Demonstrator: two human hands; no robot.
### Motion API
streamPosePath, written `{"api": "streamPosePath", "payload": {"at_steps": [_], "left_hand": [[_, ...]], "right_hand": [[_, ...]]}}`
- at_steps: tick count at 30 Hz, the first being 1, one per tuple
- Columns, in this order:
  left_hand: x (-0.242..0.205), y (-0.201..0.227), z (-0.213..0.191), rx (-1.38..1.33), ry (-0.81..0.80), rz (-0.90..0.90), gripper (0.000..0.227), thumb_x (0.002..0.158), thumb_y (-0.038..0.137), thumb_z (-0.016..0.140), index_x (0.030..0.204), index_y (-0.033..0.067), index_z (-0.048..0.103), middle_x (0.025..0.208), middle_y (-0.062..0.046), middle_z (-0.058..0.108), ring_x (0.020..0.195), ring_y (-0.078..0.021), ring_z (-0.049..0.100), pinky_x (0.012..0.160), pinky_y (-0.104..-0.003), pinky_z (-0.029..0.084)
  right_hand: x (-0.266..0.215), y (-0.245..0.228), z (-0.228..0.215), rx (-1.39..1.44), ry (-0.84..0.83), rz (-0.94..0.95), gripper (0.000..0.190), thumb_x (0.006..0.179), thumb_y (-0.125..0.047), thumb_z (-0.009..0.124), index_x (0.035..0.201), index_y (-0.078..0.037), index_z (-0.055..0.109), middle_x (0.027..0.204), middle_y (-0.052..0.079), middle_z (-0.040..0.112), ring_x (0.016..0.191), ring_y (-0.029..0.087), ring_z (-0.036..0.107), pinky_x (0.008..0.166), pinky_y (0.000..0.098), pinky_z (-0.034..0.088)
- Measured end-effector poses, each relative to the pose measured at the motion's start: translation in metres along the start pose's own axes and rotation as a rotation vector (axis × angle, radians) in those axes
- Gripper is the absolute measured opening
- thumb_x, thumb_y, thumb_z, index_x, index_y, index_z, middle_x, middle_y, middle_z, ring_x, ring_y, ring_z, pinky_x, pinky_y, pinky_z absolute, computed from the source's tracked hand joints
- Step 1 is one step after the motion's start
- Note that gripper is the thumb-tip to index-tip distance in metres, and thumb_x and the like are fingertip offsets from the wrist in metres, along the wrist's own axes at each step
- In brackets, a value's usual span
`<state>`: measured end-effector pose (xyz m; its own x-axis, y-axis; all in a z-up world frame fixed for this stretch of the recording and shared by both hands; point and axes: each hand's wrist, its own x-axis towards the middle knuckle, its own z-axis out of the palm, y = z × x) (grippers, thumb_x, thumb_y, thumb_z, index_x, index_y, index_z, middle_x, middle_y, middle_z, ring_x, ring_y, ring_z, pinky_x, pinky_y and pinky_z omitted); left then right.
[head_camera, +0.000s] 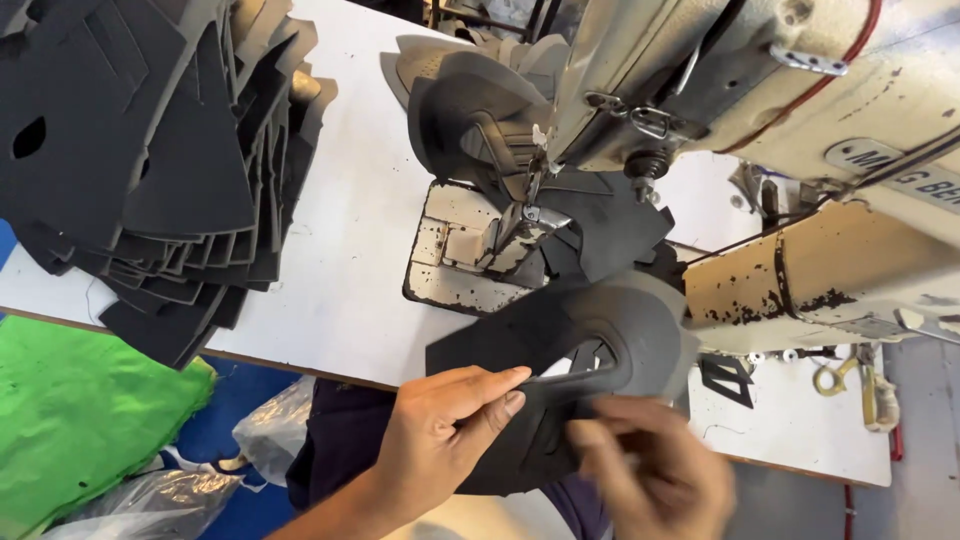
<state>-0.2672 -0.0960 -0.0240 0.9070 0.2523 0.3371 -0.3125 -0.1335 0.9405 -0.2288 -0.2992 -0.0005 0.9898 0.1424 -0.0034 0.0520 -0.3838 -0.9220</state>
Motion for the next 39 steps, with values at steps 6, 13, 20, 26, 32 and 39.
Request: {"api": "streamPosePath", "payload": {"at_steps": [6, 13, 20, 26, 32, 39], "left_hand": [[0.005, 0.000, -0.005, -0.038, -0.076, -0.018, 0.027, 0.087, 0.001, 0.080, 0.114, -0.0011, 0.076, 0.071, -0.007, 0.067, 0.057, -0.0106, 0.056, 0.051, -0.024, 0.044], [0.011, -0.002, -0.011, 0.018, -0.155, -0.030, 0.025, 0.088, 0.006, 0.081, 0.112, 0.0002, 0.076, 0.069, -0.007, 0.064, 0.057, -0.0127, 0.057, 0.052, -0.026, 0.046], [0.010, 0.008, -0.003, 0.130, -0.122, -0.126, 0.036, 0.085, 0.012, 0.083, 0.118, 0.0004, 0.075, 0.069, -0.010, 0.064, 0.055, -0.0160, 0.058, 0.051, -0.029, 0.046], [0.005, 0.000, -0.006, -0.014, -0.280, -0.299, 0.031, 0.086, 0.016, 0.081, 0.113, 0.0020, 0.077, 0.079, -0.011, 0.073, 0.059, -0.0137, 0.062, 0.056, -0.027, 0.051], [0.009, 0.009, -0.011, -0.123, -0.403, -0.366, 0.028, 0.090, 0.012, 0.076, 0.117, 0.0029, 0.076, 0.082, -0.007, 0.075, 0.064, -0.0110, 0.064, 0.057, -0.025, 0.050], [0.011, 0.018, -0.014, -0.111, -0.436, -0.400, 0.026, 0.092, 0.009, 0.072, 0.116, 0.0027, 0.077, 0.076, -0.006, 0.071, 0.061, -0.0108, 0.060, 0.055, -0.026, 0.048]], "right_hand": [[0.044, -0.075, -0.015, -0.698, -0.138, -0.819, 0.039, 0.086, -0.016, 0.071, 0.118, 0.004, 0.062, 0.117, 0.021, 0.068, 0.121, 0.038, 0.059, 0.100, 0.0521, 0.044], [0.057, -0.035, -0.011, -0.444, -0.577, -0.451, 0.028, 0.086, -0.018, 0.075, 0.110, -0.003, 0.073, 0.089, 0.009, 0.069, 0.091, 0.031, 0.065, 0.079, 0.0408, 0.052], [0.050, -0.025, -0.007, -0.388, -0.454, -0.487, 0.033, 0.076, -0.013, 0.085, 0.105, -0.003, 0.073, 0.087, 0.009, 0.068, 0.086, 0.027, 0.065, 0.077, 0.0367, 0.053], [0.042, 0.015, -0.018, -0.088, -0.361, -0.477, 0.033, 0.076, -0.005, 0.087, 0.101, 0.000, 0.067, 0.090, 0.006, 0.078, 0.089, 0.023, 0.069, 0.086, 0.0387, 0.055], [0.038, 0.022, -0.024, -0.053, -0.331, -0.590, 0.023, 0.080, -0.005, 0.085, 0.098, -0.001, 0.071, 0.086, 0.006, 0.079, 0.086, 0.021, 0.077, 0.098, 0.0444, 0.053], [0.036, 0.003, -0.017, -0.088, -0.324, -0.566, 0.018, 0.074, -0.007, 0.086, 0.088, -0.003, 0.075, 0.080, 0.004, 0.075, 0.077, 0.016, 0.074, 0.090, 0.0393, 0.054]]}}
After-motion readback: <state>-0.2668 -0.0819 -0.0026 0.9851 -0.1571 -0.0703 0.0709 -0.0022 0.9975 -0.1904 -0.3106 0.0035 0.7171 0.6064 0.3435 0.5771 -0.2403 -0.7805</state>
